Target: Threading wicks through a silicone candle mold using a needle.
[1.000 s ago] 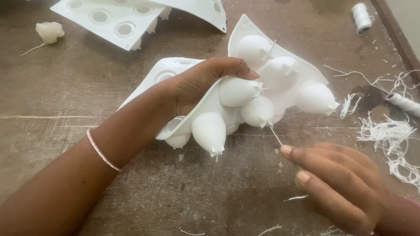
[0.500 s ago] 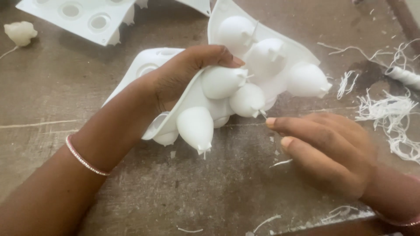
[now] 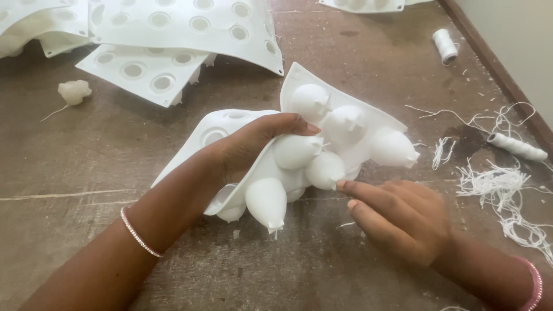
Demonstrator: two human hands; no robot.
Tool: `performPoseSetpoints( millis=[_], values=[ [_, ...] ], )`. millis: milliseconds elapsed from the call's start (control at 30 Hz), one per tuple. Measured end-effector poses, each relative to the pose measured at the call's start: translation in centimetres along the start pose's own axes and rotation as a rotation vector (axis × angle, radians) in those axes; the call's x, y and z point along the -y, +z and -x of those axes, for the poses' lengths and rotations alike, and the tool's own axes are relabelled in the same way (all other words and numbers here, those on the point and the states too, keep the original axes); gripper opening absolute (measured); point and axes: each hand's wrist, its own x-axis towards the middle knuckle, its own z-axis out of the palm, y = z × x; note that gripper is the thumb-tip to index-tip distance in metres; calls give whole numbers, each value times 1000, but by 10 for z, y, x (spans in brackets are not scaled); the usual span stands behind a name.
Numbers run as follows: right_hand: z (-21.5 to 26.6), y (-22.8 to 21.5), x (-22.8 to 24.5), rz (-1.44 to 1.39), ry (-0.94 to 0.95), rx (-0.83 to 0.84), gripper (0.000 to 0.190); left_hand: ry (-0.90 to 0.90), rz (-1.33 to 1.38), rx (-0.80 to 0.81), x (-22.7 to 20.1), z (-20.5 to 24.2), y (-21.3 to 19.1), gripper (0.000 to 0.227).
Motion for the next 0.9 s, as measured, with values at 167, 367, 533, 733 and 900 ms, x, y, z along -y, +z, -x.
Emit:
performPoseSetpoints(
  millis=[167,367,533,733,900],
  values=[
    [-3,1,-4,-11,38,-7,9,-23,89,30,1,-4,-1,69],
    [3,11,-7,44,6,-33,7,9,77,24,4,-8,-5,67],
    [-1,6,-4,99,39,-1,7,10,14,40,1,-3,0,67],
    [11,18,-14,117,-6,-60,6,154,-1,82,4,2,1,70],
    [-11,9,-10,199,-59,-47,10,235,-70,47,6,3,0,67]
  ],
)
